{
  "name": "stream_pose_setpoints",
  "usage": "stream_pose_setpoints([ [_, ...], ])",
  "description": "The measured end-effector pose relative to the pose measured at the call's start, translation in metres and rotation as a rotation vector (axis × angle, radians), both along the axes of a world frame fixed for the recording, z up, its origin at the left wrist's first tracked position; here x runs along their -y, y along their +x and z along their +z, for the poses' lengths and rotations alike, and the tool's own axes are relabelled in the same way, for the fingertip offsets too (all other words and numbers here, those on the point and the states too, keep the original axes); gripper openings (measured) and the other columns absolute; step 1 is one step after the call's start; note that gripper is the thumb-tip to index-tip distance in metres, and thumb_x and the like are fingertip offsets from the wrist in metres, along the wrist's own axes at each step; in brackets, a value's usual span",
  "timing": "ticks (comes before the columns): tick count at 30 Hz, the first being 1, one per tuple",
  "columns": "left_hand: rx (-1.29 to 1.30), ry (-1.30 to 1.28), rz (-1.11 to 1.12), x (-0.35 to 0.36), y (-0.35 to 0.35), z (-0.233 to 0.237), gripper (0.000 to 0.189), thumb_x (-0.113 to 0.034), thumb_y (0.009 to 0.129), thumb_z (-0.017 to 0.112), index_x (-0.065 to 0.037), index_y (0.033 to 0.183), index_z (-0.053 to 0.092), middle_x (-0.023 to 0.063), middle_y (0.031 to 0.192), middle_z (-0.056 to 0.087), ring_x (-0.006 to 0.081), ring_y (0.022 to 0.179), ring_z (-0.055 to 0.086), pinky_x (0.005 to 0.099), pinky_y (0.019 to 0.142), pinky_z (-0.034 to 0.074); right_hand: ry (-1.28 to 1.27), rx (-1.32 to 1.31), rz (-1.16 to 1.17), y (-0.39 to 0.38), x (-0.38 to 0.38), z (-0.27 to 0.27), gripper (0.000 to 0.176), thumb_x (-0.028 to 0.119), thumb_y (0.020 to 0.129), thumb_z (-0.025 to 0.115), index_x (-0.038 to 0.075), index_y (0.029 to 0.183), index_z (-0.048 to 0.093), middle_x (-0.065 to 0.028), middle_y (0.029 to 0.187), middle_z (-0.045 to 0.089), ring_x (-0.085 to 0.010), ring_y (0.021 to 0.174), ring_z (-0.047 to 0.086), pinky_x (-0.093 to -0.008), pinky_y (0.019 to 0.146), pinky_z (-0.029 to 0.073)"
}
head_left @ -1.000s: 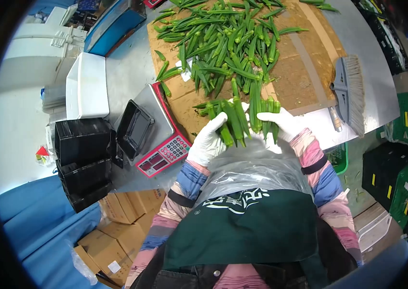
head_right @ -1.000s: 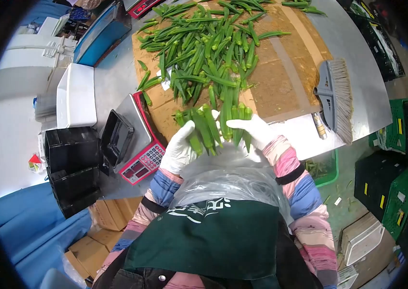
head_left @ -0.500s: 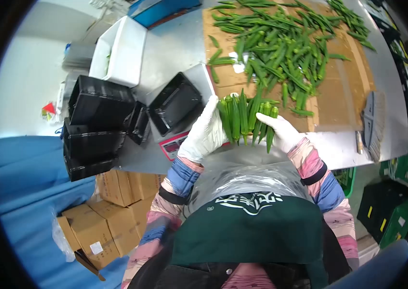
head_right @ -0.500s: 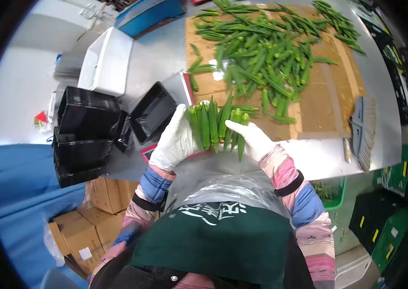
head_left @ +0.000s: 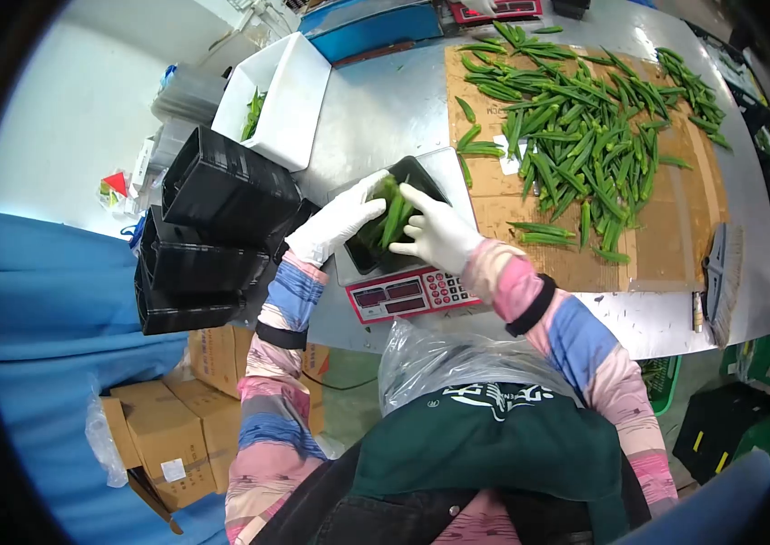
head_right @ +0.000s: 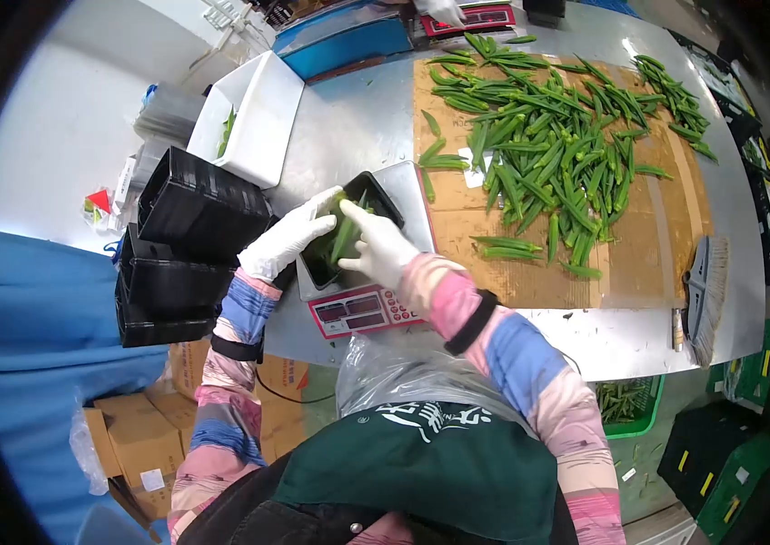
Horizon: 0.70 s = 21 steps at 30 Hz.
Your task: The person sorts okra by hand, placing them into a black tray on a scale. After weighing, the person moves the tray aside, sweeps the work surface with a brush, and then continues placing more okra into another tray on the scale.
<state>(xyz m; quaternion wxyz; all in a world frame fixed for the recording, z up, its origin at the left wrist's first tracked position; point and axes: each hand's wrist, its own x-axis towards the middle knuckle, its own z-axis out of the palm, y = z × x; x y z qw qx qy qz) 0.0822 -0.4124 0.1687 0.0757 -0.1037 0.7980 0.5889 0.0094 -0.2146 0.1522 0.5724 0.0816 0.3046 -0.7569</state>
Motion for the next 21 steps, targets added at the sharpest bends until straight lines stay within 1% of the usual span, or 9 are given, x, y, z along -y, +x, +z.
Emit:
stream_pose_setpoints([
  [1,-0.029,-0.021,-0.011,0.006,0.004,-0.008,0.058,-0.025,0.1,0.059,0.001,0.15,0.042,0.0149,0.146,0.052,0.0235,0.136,0.047,0.0345,0.117,0.032,0.055,0.015,0.023,-0.004,-0.004,-0.011,0.068,0.037,0.099,0.064,0.003,0.152,0.036,-0.0188,0.16,0.03,-0.0326,0.15,0.027,-0.0528,0.113,0.04],
  [2,-0.056,-0.019,0.021,0.007,0.009,-0.005,0.057,-0.025,0.1,0.058,0.001,0.149,0.044,0.015,0.145,0.054,0.0234,0.136,0.048,0.0342,0.116,0.033,-0.131,-0.12,0.072,-0.009,-0.022,-0.031,0.067,0.031,0.101,0.062,-0.001,0.152,0.034,-0.0223,0.159,0.033,-0.0336,0.15,0.03,-0.0533,0.117,0.037],
  [4,-0.107,-0.015,0.086,0.006,0.02,0.01,0.055,-0.025,0.1,0.058,0.001,0.148,0.047,0.0152,0.142,0.056,0.0233,0.134,0.049,0.0336,0.115,0.034,-0.24,-0.172,0.05,-0.019,-0.07,-0.041,0.047,0.024,0.104,0.053,-0.005,0.141,0.049,-0.0223,0.145,0.052,-0.0319,0.136,0.051,-0.0468,0.113,0.043],
  [6,-0.164,-0.094,0.217,0.016,0.039,0.011,0.047,-0.026,0.1,0.057,-0.005,0.142,0.055,0.0092,0.137,0.062,0.0184,0.128,0.054,0.0331,0.107,0.04,-0.127,-0.229,0.019,-0.035,-0.12,-0.053,0.046,0.025,0.105,0.052,-0.007,0.138,0.051,-0.0226,0.141,0.056,-0.0305,0.13,0.057,-0.0436,0.109,0.047],
  [9,-0.124,-0.085,0.545,0.028,0.074,0.01,0.04,-0.023,0.102,0.057,-0.005,0.137,0.06,0.0072,0.128,0.066,0.0159,0.119,0.059,0.0308,0.101,0.044,0.619,-0.825,-0.191,-0.05,-0.209,-0.102,0.039,0.024,0.101,0.059,-0.002,0.13,0.062,-0.0177,0.124,0.069,-0.0271,0.115,0.067,-0.0381,0.101,0.052],
  [12,-0.086,-0.008,0.794,0.033,0.111,0.003,0.039,-0.031,0.103,0.056,-0.008,0.134,0.062,0.0029,0.126,0.067,0.0156,0.118,0.059,0.0331,0.1,0.044,1.463,-1.901,-0.095,-0.069,-0.316,-0.188,0.047,0.013,0.09,0.068,0.008,0.136,0.062,-0.0177,0.14,0.059,-0.0338,0.129,0.056,-0.0405,0.109,0.044],
  [17,-0.068,0.083,0.932,0.03,0.145,-0.033,0.043,-0.037,0.102,0.057,-0.008,0.133,0.063,0.01,0.129,0.067,0.0205,0.117,0.063,0.0366,0.099,0.048,1.476,-1.83,0.081,-0.051,-0.369,-0.216,0.046,0.011,0.086,0.071,0.01,0.131,0.065,-0.0164,0.136,0.06,-0.0358,0.124,0.055,-0.0434,0.108,0.044],
  [20,-0.036,0.121,0.906,0.019,0.141,-0.049,0.043,-0.036,0.103,0.057,-0.005,0.132,0.062,0.0099,0.122,0.071,0.0176,0.105,0.067,0.0323,0.093,0.051,1.491,-1.744,0.116,-0.052,-0.365,-0.215,0.037,0.014,0.086,0.072,0.011,0.122,0.07,-0.0156,0.122,0.066,-0.0354,0.115,0.06,-0.0442,0.1,0.048],
  [21,-0.068,0.116,0.917,0.008,0.131,-0.048,0.039,-0.03,0.102,0.06,-0.003,0.13,0.063,0.0056,0.105,0.073,0.0111,0.085,0.066,0.0261,0.079,0.052,1.49,-1.703,0.134,-0.054,-0.362,-0.213,0.033,0.015,0.086,0.073,0.011,0.119,0.071,-0.0154,0.116,0.068,-0.0353,0.111,0.062,-0.0444,0.098,0.049],
])
